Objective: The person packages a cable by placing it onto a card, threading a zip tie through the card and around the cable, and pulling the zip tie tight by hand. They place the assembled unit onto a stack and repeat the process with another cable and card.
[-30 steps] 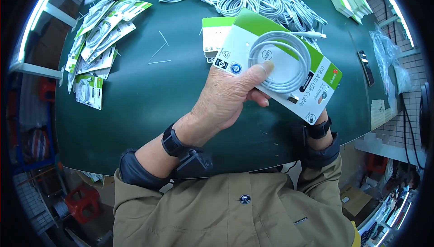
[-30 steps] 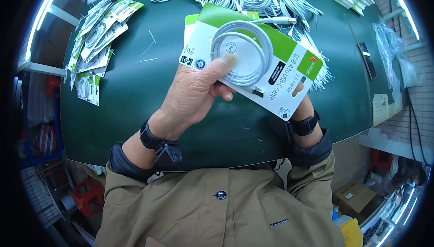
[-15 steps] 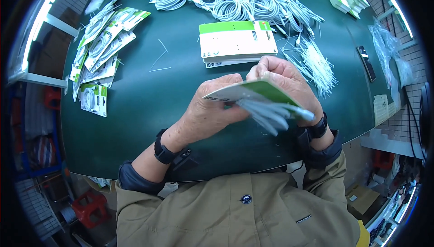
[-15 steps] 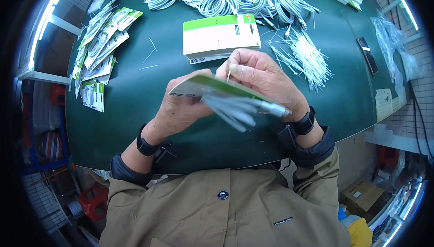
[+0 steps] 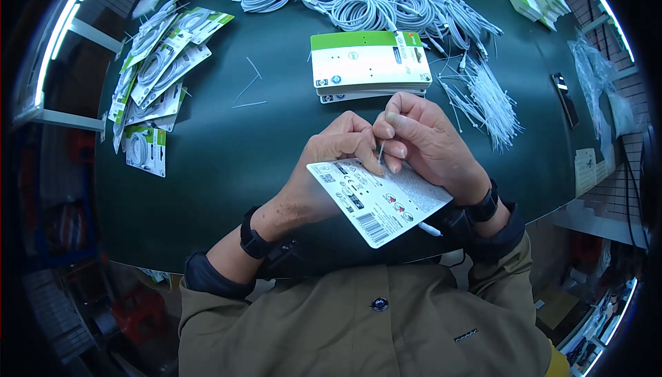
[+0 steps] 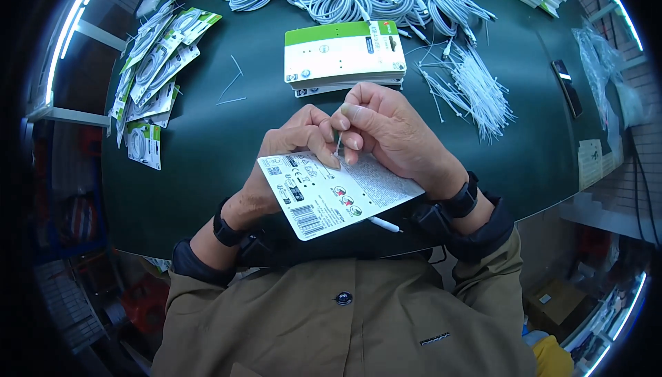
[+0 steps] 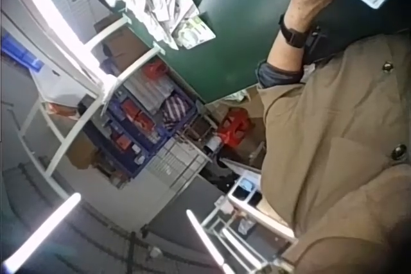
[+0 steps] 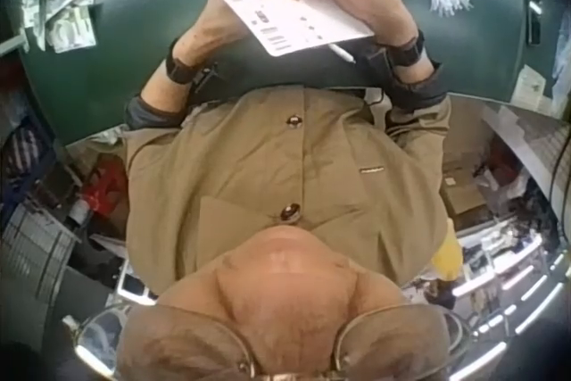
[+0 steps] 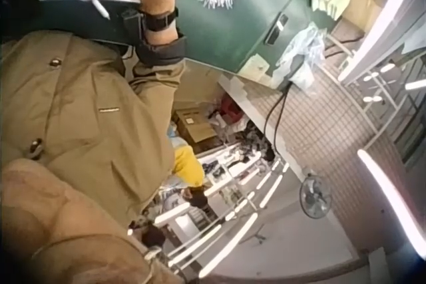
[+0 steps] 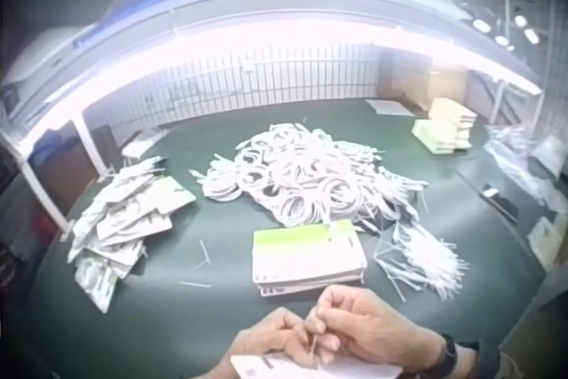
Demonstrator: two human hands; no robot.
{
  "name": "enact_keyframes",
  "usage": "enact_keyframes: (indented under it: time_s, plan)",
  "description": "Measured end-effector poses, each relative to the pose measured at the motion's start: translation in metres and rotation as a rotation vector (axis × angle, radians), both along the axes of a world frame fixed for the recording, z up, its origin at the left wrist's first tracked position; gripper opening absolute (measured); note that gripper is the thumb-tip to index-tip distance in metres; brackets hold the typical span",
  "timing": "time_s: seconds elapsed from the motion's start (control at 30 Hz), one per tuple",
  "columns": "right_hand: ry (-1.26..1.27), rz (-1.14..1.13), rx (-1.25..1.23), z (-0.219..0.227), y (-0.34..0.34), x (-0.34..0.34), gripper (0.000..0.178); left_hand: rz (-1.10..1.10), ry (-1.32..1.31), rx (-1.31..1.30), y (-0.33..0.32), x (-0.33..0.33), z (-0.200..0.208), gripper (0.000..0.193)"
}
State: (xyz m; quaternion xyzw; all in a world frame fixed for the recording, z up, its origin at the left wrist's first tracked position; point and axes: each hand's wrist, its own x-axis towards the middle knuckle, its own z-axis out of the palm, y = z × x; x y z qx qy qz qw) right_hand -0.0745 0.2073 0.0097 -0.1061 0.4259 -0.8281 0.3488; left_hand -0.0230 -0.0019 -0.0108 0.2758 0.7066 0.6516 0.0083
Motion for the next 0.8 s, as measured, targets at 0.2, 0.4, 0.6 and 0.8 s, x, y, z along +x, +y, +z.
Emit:
enact_keyframes:
  time_s: [0.2,0.4,0.6,0.8]
  plan:
    - [0.199,0.079,-0.075,0.006,0.011,0.002,0.015,0.116,-0.058,0.104,0.002,-0.002,0.001,0.021]
    - [0.536,0.103,0.271,0.025,0.019,0.003,0.015,0.161,-0.157,0.298,0.001,-0.003,-0.009,0.018]
    - [0.419,-0.187,0.165,0.029,0.02,-0.006,0.018,0.302,-0.294,0.224,0.01,0.002,0.003,0.021]
    - [0.62,-0.354,0.408,0.01,0.019,-0.009,0.033,0.427,-0.526,0.658,0.015,-0.001,0.003,0.037]
